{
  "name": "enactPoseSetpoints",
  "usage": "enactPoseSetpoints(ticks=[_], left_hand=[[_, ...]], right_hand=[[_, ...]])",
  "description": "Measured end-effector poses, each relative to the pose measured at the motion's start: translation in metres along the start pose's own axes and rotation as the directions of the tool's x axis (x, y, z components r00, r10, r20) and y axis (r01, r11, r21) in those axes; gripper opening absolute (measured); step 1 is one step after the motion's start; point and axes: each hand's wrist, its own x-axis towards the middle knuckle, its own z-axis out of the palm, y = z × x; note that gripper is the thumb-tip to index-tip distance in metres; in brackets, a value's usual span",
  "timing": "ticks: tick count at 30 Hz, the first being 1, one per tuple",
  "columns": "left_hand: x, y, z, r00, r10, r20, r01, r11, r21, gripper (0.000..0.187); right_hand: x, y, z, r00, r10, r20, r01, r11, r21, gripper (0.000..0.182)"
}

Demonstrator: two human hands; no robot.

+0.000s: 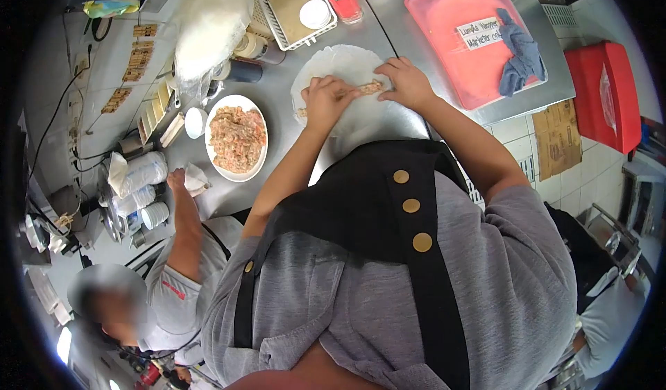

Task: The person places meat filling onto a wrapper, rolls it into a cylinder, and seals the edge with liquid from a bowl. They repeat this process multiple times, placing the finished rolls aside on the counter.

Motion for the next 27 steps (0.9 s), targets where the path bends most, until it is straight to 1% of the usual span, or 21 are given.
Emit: enactPoseSetpoints(ticks=[1,2,4,5,6,8,12,15,17,18,20,21,23,24,26,27], left_hand=[[-0.006,-0.011,-0.006,0.994,-0.070,0.080,0.070,0.998,0.000,0.018],[-0.013,-0.019,-0.010,0.994,-0.082,0.075,0.082,0.997,0.003,0.018],[-0.023,-0.034,-0.019,0.967,-0.253,0.035,0.255,0.965,-0.055,0.015],[-0.027,-0.046,-0.017,0.957,-0.291,-0.002,0.288,0.948,-0.136,0.013],[-0.027,-0.046,-0.020,0.955,-0.297,-0.005,0.294,0.947,-0.132,0.013],[-0.028,-0.044,-0.025,0.973,-0.232,0.002,0.231,0.970,-0.079,0.012],[-0.022,-0.046,-0.029,0.977,-0.207,-0.053,0.201,0.974,-0.106,0.014],[-0.023,-0.046,-0.037,0.974,-0.223,-0.039,0.219,0.972,-0.085,0.014],[-0.023,-0.046,-0.039,0.986,-0.160,0.055,0.158,0.986,0.051,0.016],[-0.022,-0.049,-0.040,0.986,-0.159,0.052,0.156,0.986,0.053,0.016],[-0.023,-0.052,-0.041,0.949,-0.297,-0.109,0.290,0.954,-0.082,0.017],[-0.026,-0.050,-0.043,0.947,-0.303,-0.107,0.295,0.952,-0.082,0.017],[-0.030,-0.048,-0.050,0.979,-0.202,0.041,0.199,0.978,0.064,0.014],[-0.032,-0.053,-0.048,0.978,-0.203,0.038,0.200,0.978,0.066,0.014],[-0.037,-0.064,-0.043,0.975,-0.219,-0.045,0.212,0.969,-0.131,0.013],[-0.037,-0.065,-0.045,0.975,-0.220,-0.041,0.213,0.968,-0.132,0.013]], right_hand=[[0.001,-0.003,0.001,0.998,-0.050,-0.033,0.050,0.999,-0.021,0.045],[0.003,-0.006,0.003,0.993,-0.102,-0.065,0.099,0.994,-0.044,0.041],[0.008,-0.012,0.006,0.988,-0.135,-0.069,0.131,0.989,-0.062,0.040],[0.010,-0.016,0.009,0.984,-0.158,-0.077,0.152,0.985,-0.079,0.039],[0.014,-0.021,0.013,0.984,-0.163,-0.074,0.157,0.985,-0.074,0.039],[0.023,-0.030,0.020,0.978,-0.205,-0.022,0.204,0.978,-0.029,0.031],[0.041,-0.050,0.041,0.963,-0.266,0.029,0.267,0.964,-0.009,0.026],[0.048,-0.060,0.054,0.960,-0.272,0.071,0.272,0.962,0.012,0.027],[0.053,-0.064,0.060,0.945,-0.306,0.116,0.310,0.950,-0.024,0.028],[0.054,-0.066,0.062,0.944,-0.308,0.114,0.313,0.950,-0.024,0.028],[0.052,-0.069,0.067,0.956,-0.273,0.104,0.280,0.958,-0.062,0.028],[0.052,-0.069,0.070,0.956,-0.273,0.109,0.280,0.958,-0.060,0.028],[0.056,-0.069,0.075,0.960,-0.198,0.197,0.218,0.972,-0.087,0.032],[0.058,-0.071,0.074,0.959,-0.202,0.196,0.222,0.971,-0.086,0.032],[0.058,-0.073,0.071,0.964,-0.139,0.227,0.164,0.982,-0.095,0.032],[0.057,-0.073,0.070,0.964,-0.135,0.228,0.160,0.983,-0.094,0.032]])
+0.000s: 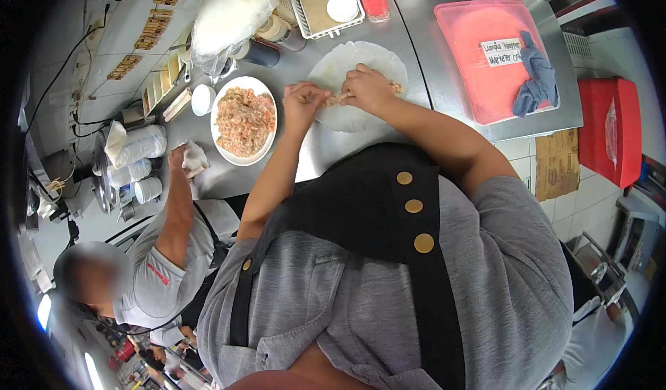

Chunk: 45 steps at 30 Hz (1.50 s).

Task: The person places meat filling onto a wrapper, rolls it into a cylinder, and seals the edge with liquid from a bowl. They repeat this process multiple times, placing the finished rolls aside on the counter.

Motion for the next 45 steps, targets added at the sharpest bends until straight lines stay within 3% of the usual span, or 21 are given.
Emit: enactPoseSetpoints(ticks=[2,9,12,14,21,24,26,27,29,30,32,33,36,39,41,42,43,44,45], left_hand=[[-0.004,-0.001,-0.006,0.999,0.039,0.012,-0.040,0.997,0.060,0.013],[-0.007,-0.007,-0.012,0.997,0.077,0.004,-0.077,0.991,0.110,0.017],[-0.006,0.002,-0.019,0.988,0.122,0.091,-0.141,0.959,0.248,0.019],[-0.007,0.012,-0.024,0.995,0.087,0.041,-0.094,0.964,0.250,0.031],[-0.013,-0.008,-0.008,0.968,0.165,0.188,-0.216,0.931,0.293,0.050],[-0.016,0.002,-0.020,0.983,0.135,0.127,-0.165,0.949,0.270,0.048],[-0.021,0.005,-0.026,1.000,0.010,0.009,-0.012,0.932,0.362,0.047],[-0.025,0.006,-0.028,1.000,0.009,0.009,-0.012,0.931,0.364,0.047],[-0.033,0.010,-0.028,0.993,-0.096,0.062,0.045,0.828,0.559,0.048],[-0.034,0.011,-0.027,0.994,-0.095,0.060,0.045,0.827,0.561,0.048],[-0.035,0.013,-0.022,0.988,-0.131,0.075,0.075,0.857,0.510,0.047],[-0.036,0.012,-0.021,0.989,-0.129,0.076,0.073,0.857,0.510,0.047],[-0.035,0.007,-0.019,0.992,-0.053,0.110,-0.005,0.883,0.469,0.043],[-0.037,0.005,-0.021,0.989,-0.021,0.148,-0.049,0.890,0.452,0.057],[-0.040,0.012,-0.023,0.998,0.068,0.014,-0.069,0.941,0.330,0.076],[-0.041,0.020,-0.027,0.997,0.070,0.011,-0.070,0.942,0.328,0.076],[-0.042,0.029,-0.031,0.982,0.179,0.063,-0.190,0.940,0.284,0.081],[-0.043,0.035,-0.033,0.952,0.287,0.108,-0.304,0.923,0.234,0.086],[-0.043,0.035,-0.030,0.953,0.285,0.102,-0.302,0.924,0.233,0.086]], right_hand=[[-0.004,-0.003,0.000,0.989,-0.061,-0.135,0.063,0.998,0.015,0.031],[0.007,-0.007,0.013,0.994,-0.105,-0.007,0.105,0.994,-0.008,0.034],[0.005,-0.005,0.007,0.995,-0.096,-0.013,0.095,0.995,-0.022,0.037],[-0.006,0.002,-0.003,0.973,-0.157,-0.171,0.167,0.985,0.045,0.039],[-0.045,0.020,-0.024,0.987,-0.115,-0.112,0.115,0.993,-0.006,0.045],[-0.057,0.030,-0.031,0.971,-0.096,-0.218,0.103,0.995,0.018,0.043],[-0.068,0.038,-0.032,0.961,-0.083,-0.263,0.103,0.993,0.062,0.040],[-0.074,0.041,-0.032,0.961,-0.084,-0.263,0.104,0.992,0.065,0.040],[-0.084,0.045,-0.029,0.982,-0.138,-0.132,0.141,0.990,0.018,0.038],[-0.085,0.044,-0.027,0.981,-0.140,-0.135,0.143,0.989,0.017,0.038],[-0.088,0.042,-0.021,0.934,-0.340,-0.108,0.337,0.940,-0.047,0.038],[-0.088,0.040,-0.018,0.934,-0.339,-0.110,0.336,0.941,-0.048,0.038],[-0.083,0.036,-0.008,0.891,-0.446,-0.091,0.440,0.895,-0.075,0.035],[-0.077,0.036,0.003,0.855,-0.507,-0.104,0.488,0.857,-0.165,0.020],[-0.069,0.035,0.004,0.854,-0.516,-0.071,0.488,0.840,-0.238,0.016],[-0.065,0.034,0.003,0.854,-0.520,-0.035,0.487,0.820,-0.302,0.013],[-0.061,0.030,0.001,0.853,-0.521,-0.032,0.489,0.818,-0.305,0.013],[-0.058,0.026,-0.002,0.895,-0.430,-0.122,0.402,0.893,-0.201,0.014],[-0.056,0.024,-0.004,0.924,-0.325,-0.200,0.313,0.946,-0.087,0.015]])
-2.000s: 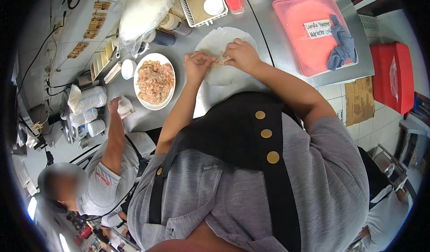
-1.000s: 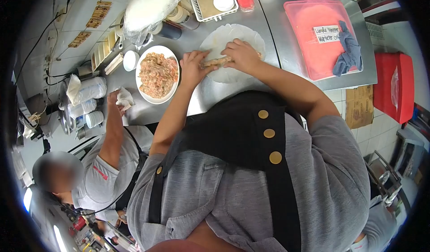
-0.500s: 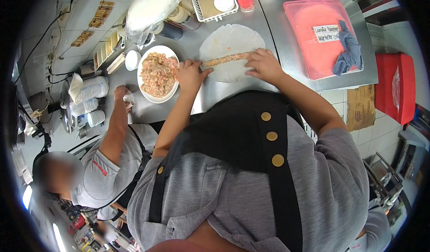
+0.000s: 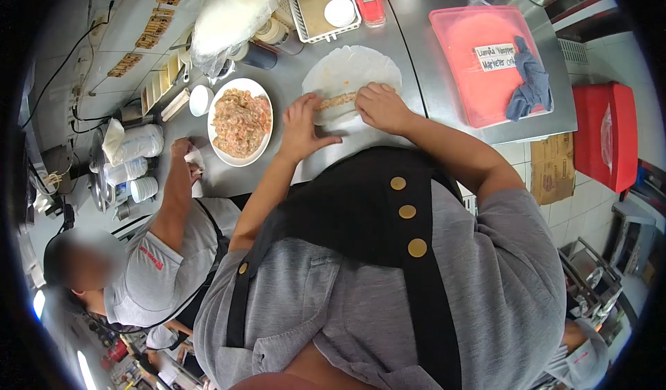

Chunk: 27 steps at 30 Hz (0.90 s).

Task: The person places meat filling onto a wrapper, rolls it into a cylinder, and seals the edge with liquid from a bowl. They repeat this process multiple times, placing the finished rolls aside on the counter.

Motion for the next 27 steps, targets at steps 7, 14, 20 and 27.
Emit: enactPoseSetpoints(ticks=[7,14,20,27], left_hand=[[0.002,-0.014,0.040,0.989,-0.125,0.076,0.127,0.991,-0.029,0.047],[0.022,-0.035,0.040,0.999,0.047,0.019,-0.043,0.985,-0.169,0.025],[0.043,-0.048,0.039,0.994,-0.054,0.093,0.068,0.987,-0.148,0.022],[0.074,-0.063,0.048,0.994,-0.100,0.051,0.101,0.995,-0.027,0.028]], right_hand=[[0.003,0.003,-0.014,0.998,-0.056,-0.038,0.056,0.998,-0.009,0.039],[-0.013,0.030,-0.016,0.999,0.022,-0.035,-0.023,1.000,-0.016,0.042],[0.009,0.053,-0.021,0.984,0.169,0.054,-0.175,0.977,0.119,0.037],[0.030,0.067,-0.018,0.977,0.209,-0.032,-0.210,0.977,-0.031,0.029]])
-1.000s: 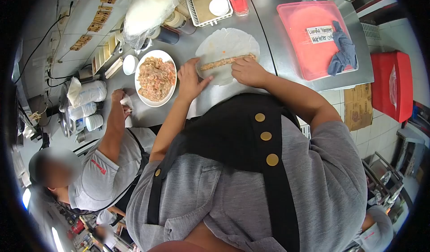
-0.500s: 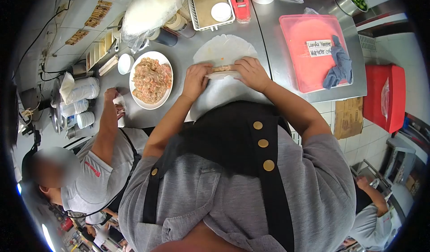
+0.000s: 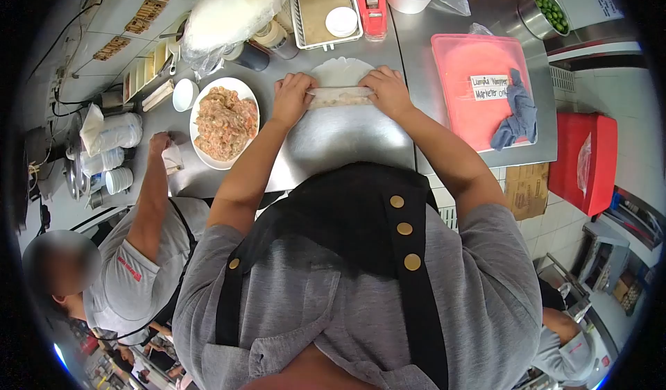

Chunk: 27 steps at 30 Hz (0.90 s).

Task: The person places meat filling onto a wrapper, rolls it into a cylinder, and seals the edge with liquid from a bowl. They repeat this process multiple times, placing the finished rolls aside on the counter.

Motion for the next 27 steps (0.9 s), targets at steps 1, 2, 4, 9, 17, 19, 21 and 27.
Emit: enactPoseSetpoints(ticks=[1,2,4,9,17,19,21,27], left_hand=[[0.002,0.000,0.000,0.999,-0.031,0.012,0.031,1.000,0.001,0.028],[0.003,0.001,0.002,1.000,-0.029,0.011,0.029,1.000,-0.001,0.028],[0.005,0.007,0.007,0.947,-0.199,-0.251,0.184,0.979,-0.084,0.034],[0.007,0.052,0.029,0.968,-0.052,-0.246,0.023,0.992,-0.121,0.046],[0.015,0.100,0.040,0.988,0.022,0.155,-0.016,0.999,-0.044,0.069],[0.008,0.102,0.042,0.989,0.030,0.143,-0.019,0.997,-0.073,0.069],[0.002,0.104,0.041,0.991,0.040,0.128,-0.027,0.995,-0.100,0.070],[0.013,0.110,0.042,0.991,0.070,0.117,-0.057,0.992,-0.113,0.066]], right_hand=[[0.003,0.000,0.000,1.000,0.000,0.002,0.000,1.000,-0.003,0.029],[0.006,0.000,-0.001,0.997,0.078,0.022,-0.078,0.997,0.004,0.028],[0.015,-0.005,-0.005,0.986,0.164,0.042,-0.164,0.986,0.008,0.027],[0.047,0.005,0.016,0.977,0.208,-0.053,-0.188,0.947,0.261,0.031],[0.085,0.034,0.046,0.873,0.182,0.452,-0.467,0.582,0.666,0.032],[0.088,0.027,0.041,0.874,0.148,0.463,-0.452,0.598,0.662,0.038],[0.092,0.022,0.031,0.858,0.169,0.484,-0.454,0.692,0.562,0.050],[0.092,0.018,0.029,0.853,0.143,0.502,-0.424,0.751,0.506,0.055]])
